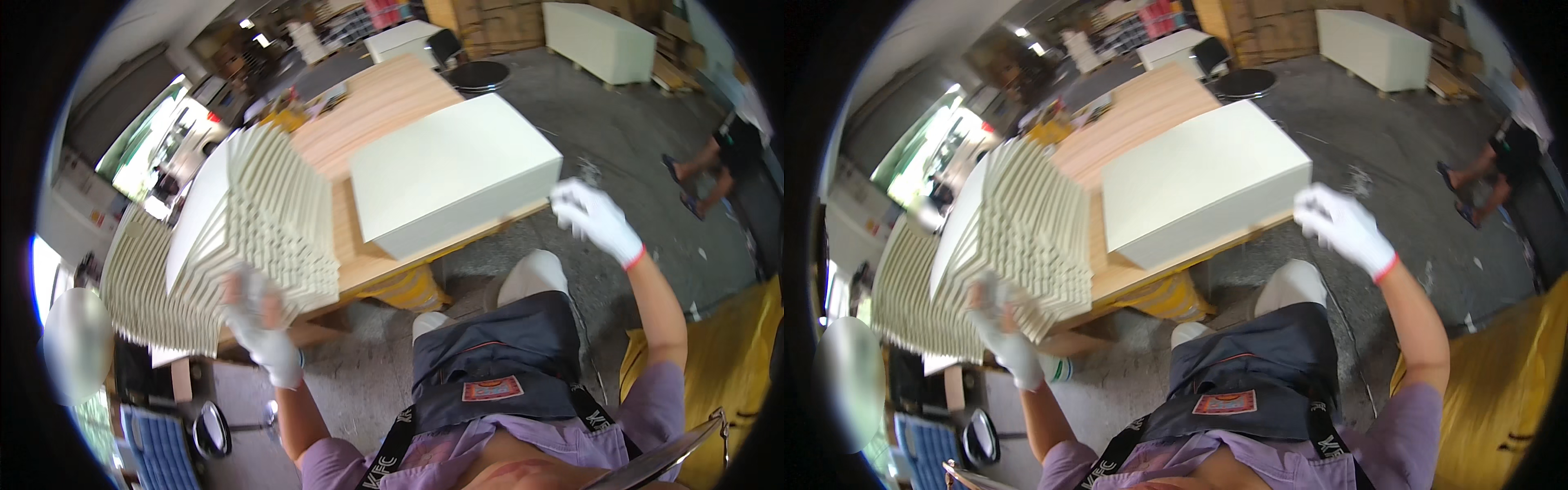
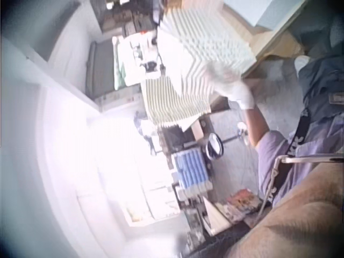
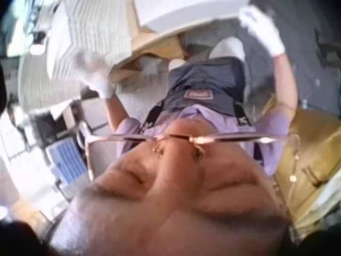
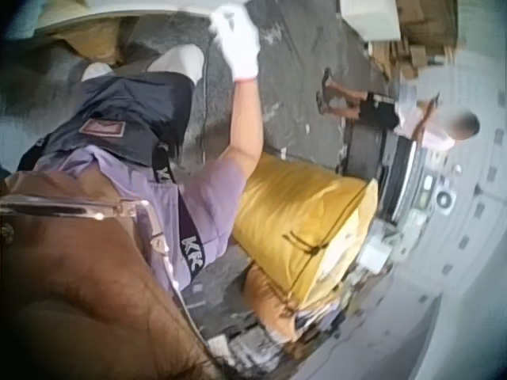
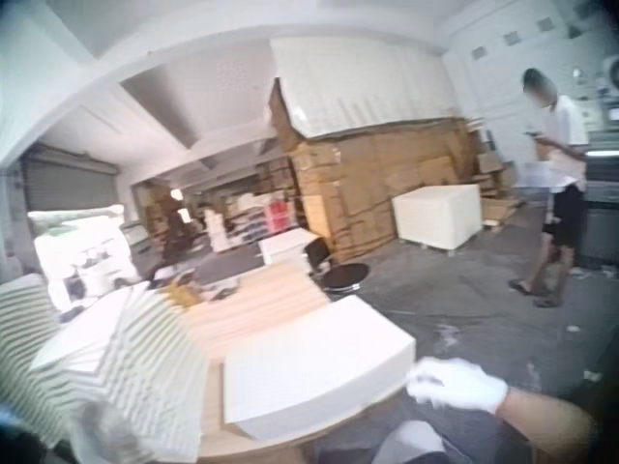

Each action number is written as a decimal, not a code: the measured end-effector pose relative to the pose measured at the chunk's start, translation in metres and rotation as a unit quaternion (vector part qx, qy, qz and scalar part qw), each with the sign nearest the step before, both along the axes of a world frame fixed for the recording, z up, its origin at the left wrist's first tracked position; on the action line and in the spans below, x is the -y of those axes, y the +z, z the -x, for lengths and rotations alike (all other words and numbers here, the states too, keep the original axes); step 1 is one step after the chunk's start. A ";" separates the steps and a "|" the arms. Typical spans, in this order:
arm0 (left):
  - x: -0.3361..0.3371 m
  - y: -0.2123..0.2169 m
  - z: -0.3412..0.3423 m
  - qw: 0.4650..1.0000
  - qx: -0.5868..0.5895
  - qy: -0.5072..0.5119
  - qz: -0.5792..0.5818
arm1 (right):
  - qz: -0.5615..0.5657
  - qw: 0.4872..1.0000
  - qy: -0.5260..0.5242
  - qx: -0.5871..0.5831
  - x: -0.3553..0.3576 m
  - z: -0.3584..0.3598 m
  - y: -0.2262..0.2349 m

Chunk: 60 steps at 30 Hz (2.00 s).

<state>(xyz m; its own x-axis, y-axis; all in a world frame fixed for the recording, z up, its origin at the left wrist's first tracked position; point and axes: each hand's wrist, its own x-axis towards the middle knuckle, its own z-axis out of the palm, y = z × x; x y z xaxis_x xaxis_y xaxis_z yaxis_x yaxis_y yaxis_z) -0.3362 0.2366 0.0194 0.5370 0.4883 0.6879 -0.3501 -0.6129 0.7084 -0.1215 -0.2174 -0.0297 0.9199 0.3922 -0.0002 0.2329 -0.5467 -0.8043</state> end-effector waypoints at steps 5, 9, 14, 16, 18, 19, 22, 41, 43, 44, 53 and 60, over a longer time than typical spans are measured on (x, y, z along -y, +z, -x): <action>0.037 -0.018 -0.078 0.871 -0.371 0.017 -0.323 | 0.295 0.919 -0.093 0.246 0.013 -0.074 0.017; 0.037 -0.016 -0.130 0.799 -0.484 0.001 -0.355 | 0.363 0.914 -0.018 0.183 -0.003 -0.096 0.028; 0.028 -0.029 -0.152 0.797 -0.463 -0.021 -0.388 | 0.307 0.935 -0.018 0.177 0.003 -0.113 0.022; 0.023 -0.029 -0.154 0.803 -0.464 -0.036 -0.373 | 0.295 0.940 -0.016 0.170 0.006 -0.120 0.020; 0.023 -0.025 -0.155 0.805 -0.467 -0.045 -0.362 | 0.301 0.936 -0.007 0.185 0.006 -0.122 0.020; 0.023 -0.023 -0.156 0.805 -0.471 -0.048 -0.357 | 0.301 0.937 -0.005 0.176 0.007 -0.123 0.021; 0.026 -0.017 -0.155 0.795 -0.484 -0.041 -0.362 | 0.296 0.941 0.001 0.164 0.006 -0.121 0.024; 0.074 -0.046 -0.454 0.826 -0.383 -0.025 -0.413 | 0.251 0.960 0.024 0.121 0.013 -0.119 0.029; 0.083 -0.049 -0.461 0.814 -0.432 -0.046 -0.387 | 0.234 0.966 0.027 0.103 0.019 -0.123 0.022; 0.093 -0.043 -0.455 0.805 -0.438 -0.055 -0.397 | 0.219 0.969 0.032 0.106 0.023 -0.124 0.020; 0.119 -0.042 -0.423 0.845 -0.175 -0.110 -0.494 | 0.129 0.987 0.063 0.070 0.025 -0.139 0.004; 0.215 -0.020 -0.338 0.802 -0.313 -0.268 -0.433 | 0.054 0.997 -0.019 -0.044 0.025 -0.132 -0.007</action>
<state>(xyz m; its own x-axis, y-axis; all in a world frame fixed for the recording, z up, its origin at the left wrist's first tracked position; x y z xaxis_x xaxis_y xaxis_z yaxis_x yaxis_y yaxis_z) 0.0017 0.0214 -0.0007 0.8821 -0.4434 0.1589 -0.4700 -0.8500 0.2378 0.0103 -0.2425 -0.0364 0.9283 0.3509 -0.1228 0.1414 -0.6388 -0.7562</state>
